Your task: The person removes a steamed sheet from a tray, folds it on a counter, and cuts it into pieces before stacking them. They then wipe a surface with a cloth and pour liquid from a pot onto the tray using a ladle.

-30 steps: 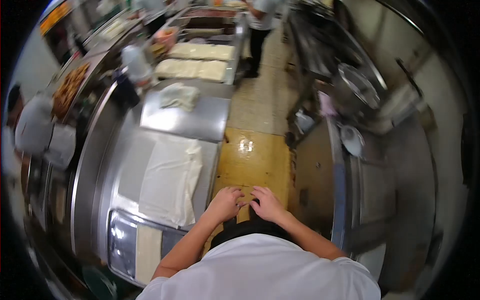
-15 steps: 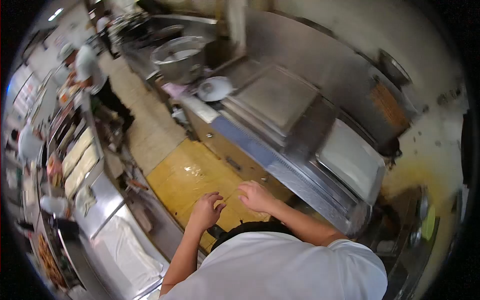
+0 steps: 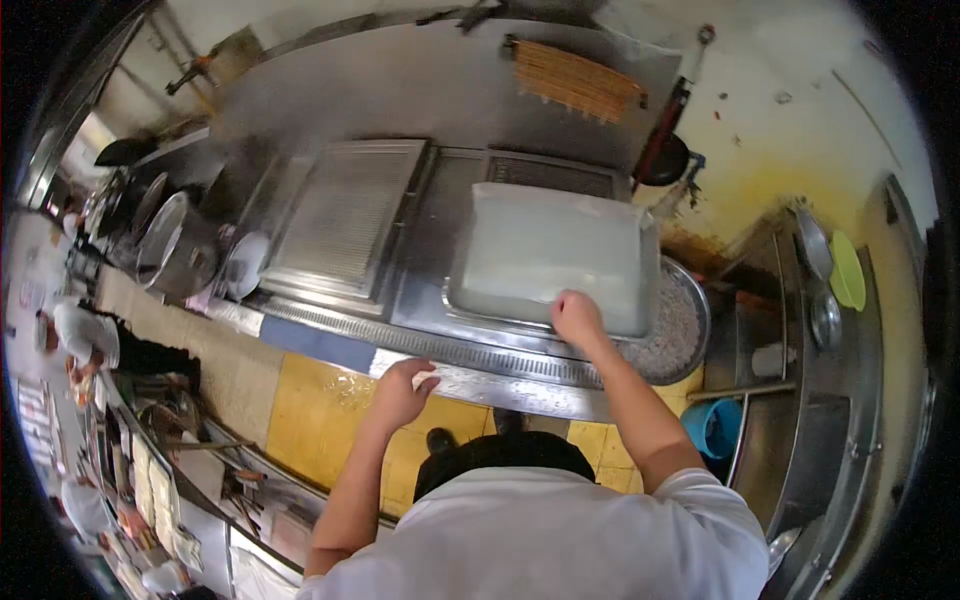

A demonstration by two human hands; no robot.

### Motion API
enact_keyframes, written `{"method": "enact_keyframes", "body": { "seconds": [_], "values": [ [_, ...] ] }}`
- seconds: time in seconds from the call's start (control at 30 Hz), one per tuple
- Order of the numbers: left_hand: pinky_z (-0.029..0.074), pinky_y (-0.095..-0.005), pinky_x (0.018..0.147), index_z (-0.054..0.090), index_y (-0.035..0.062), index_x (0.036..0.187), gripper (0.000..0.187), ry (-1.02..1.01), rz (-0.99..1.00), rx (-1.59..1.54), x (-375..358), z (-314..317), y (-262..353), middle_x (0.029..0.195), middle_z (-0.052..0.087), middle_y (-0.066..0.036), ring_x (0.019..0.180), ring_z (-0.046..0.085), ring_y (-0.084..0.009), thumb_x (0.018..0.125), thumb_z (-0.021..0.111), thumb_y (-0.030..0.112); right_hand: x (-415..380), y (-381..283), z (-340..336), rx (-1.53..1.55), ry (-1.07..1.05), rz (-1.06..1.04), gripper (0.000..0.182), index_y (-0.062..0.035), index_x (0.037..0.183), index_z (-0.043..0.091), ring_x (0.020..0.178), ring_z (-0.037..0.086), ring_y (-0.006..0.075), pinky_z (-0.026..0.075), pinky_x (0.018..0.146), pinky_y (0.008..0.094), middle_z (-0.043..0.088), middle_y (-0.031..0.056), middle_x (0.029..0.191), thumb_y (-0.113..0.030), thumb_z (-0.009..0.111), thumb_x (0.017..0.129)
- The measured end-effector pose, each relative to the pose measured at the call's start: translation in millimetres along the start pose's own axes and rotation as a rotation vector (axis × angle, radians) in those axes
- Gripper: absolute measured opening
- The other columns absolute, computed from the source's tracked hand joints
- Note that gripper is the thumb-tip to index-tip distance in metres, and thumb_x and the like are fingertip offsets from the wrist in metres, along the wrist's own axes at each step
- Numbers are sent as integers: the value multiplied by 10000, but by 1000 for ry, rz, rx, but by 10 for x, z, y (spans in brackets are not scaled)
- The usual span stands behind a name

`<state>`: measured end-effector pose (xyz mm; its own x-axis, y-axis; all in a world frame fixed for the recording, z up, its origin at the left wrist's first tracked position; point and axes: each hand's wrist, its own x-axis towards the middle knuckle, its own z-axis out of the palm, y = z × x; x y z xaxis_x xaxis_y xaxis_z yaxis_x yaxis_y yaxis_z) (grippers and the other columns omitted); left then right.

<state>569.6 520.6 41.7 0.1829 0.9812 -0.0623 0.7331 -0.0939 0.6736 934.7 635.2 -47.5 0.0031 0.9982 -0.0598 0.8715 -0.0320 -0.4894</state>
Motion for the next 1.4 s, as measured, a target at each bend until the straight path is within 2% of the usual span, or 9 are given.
{"method": "enact_keyframes", "body": {
  "seconds": [0.17,0.27,0.47,0.77,0.97,1.07,1.17,1.27,1.4],
  "values": [
    [547,-451,912,742,33,1016,210,-103,143,-32,889,383,255,1069,721,-221,994,691,-410,854,750,165,441,1177,196,-60,-249,84,218,-32,883,760,933,697,411,559,835,485,717,250,984,-203,636,831],
    [545,-451,925,713,41,1093,275,-34,107,209,1456,711,244,1135,705,-194,1054,671,-404,830,718,121,292,953,-193,-72,-208,83,226,-2,828,747,925,698,407,561,835,483,717,250,973,-202,642,820],
    [543,-435,952,624,54,1209,438,40,365,608,2256,1252,229,1333,607,-132,1242,579,-378,782,711,100,168,886,-529,-396,199,64,309,-21,1110,687,1134,646,368,512,992,460,682,219,1147,-140,609,836],
    [572,-458,900,734,75,952,172,-396,213,681,2620,1353,56,1072,737,-171,1065,703,-327,857,618,159,317,1177,-517,-373,-211,105,281,-32,1107,687,1056,679,394,552,923,489,689,208,1118,-76,558,861],
    [560,-491,905,741,86,982,205,-516,79,618,2438,885,337,1095,725,-200,1086,693,-348,832,616,149,79,958,-776,-370,-359,218,257,-62,1050,722,997,690,415,553,889,507,712,199,1049,-135,595,838],
    [559,-500,892,750,85,976,220,-139,297,486,2549,883,306,1089,725,-209,1081,694,-355,836,602,166,188,983,-786,-247,139,97,243,-33,1021,752,998,711,417,574,876,505,730,227,1057,-117,608,844],
    [555,-492,899,743,61,986,233,-147,424,666,2699,1057,128,1102,721,-207,1087,688,-358,842,594,168,331,1139,-609,-257,226,-3,220,-47,976,767,987,710,431,570,885,510,728,238,1055,-121,616,834],
    [555,-485,905,735,50,973,216,-452,283,646,2758,1085,74,1117,714,-211,1098,680,-354,842,600,157,382,1306,-541,-359,-288,173,229,-47,990,764,965,713,423,571,870,514,729,234,1047,-124,592,859],
    [563,-486,891,740,80,968,192,-493,277,649,2785,999,101,1131,714,-185,1095,677,-350,874,594,163,344,1113,-725,-364,-274,296,227,-32,985,759,952,716,409,572,856,513,729,232,1031,-141,594,872]
  ]
}}
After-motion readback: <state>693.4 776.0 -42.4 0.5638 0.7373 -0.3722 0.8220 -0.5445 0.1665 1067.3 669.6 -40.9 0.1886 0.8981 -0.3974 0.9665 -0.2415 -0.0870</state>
